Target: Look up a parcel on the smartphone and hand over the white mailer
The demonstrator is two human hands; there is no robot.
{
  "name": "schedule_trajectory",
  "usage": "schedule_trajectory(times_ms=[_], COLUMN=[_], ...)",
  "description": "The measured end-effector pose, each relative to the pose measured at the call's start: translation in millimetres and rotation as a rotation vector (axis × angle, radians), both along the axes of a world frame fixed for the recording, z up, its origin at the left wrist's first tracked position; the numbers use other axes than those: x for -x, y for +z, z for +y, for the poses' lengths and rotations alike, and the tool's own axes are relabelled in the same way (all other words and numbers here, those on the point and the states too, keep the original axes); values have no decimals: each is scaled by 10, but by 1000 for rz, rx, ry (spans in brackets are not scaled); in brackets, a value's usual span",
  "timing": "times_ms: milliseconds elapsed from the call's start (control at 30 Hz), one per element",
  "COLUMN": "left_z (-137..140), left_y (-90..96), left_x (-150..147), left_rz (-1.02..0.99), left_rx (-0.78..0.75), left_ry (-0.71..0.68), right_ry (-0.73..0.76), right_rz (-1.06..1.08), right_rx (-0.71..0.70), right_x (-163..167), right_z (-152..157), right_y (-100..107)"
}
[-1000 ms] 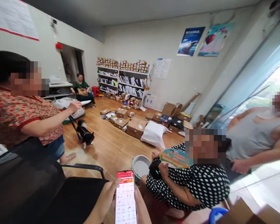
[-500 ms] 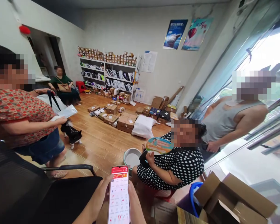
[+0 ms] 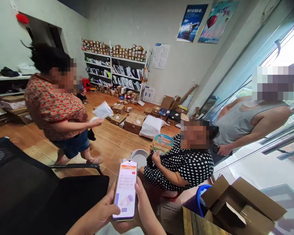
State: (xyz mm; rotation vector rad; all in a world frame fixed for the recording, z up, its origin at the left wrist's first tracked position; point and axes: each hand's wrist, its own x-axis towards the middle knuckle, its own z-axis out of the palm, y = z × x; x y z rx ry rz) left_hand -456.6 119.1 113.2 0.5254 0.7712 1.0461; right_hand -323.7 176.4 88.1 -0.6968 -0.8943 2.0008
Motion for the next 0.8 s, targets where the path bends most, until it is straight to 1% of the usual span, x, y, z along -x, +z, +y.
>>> schedule_trajectory(times_ms=[100, 167, 267, 367, 533, 633, 700, 800], left_z=[-5, -20, -42, -47, -48, -58, -66, -81], left_y=[22, 11, -60, -118, -86, -118, -175, -255], left_x=[-18, -29, -33, -29, -30, -41, -47, -49], left_rz=[-20, -72, -120, -139, -133, -132, -143, -148], left_rx=[-12, -30, -57, -97, -76, -85, -95, -97], left_ry=[42, 60, 85, 82, 92, 99, 117, 137], right_ry=[109, 130, 167, 161, 144, 95, 99, 165], right_rz=[20, -30, -60, -52, -78, -46, -27, -45], right_rx=[36, 18, -6, -36, -120, -49, -22, -120], right_x=[-51, -91, -131, -124, -66, -55, -64, -85], right_z=[-2, -10, -28, -49, -82, -88, -98, -123], right_y=[45, 52, 54, 48, 4, -28, -34, -8])
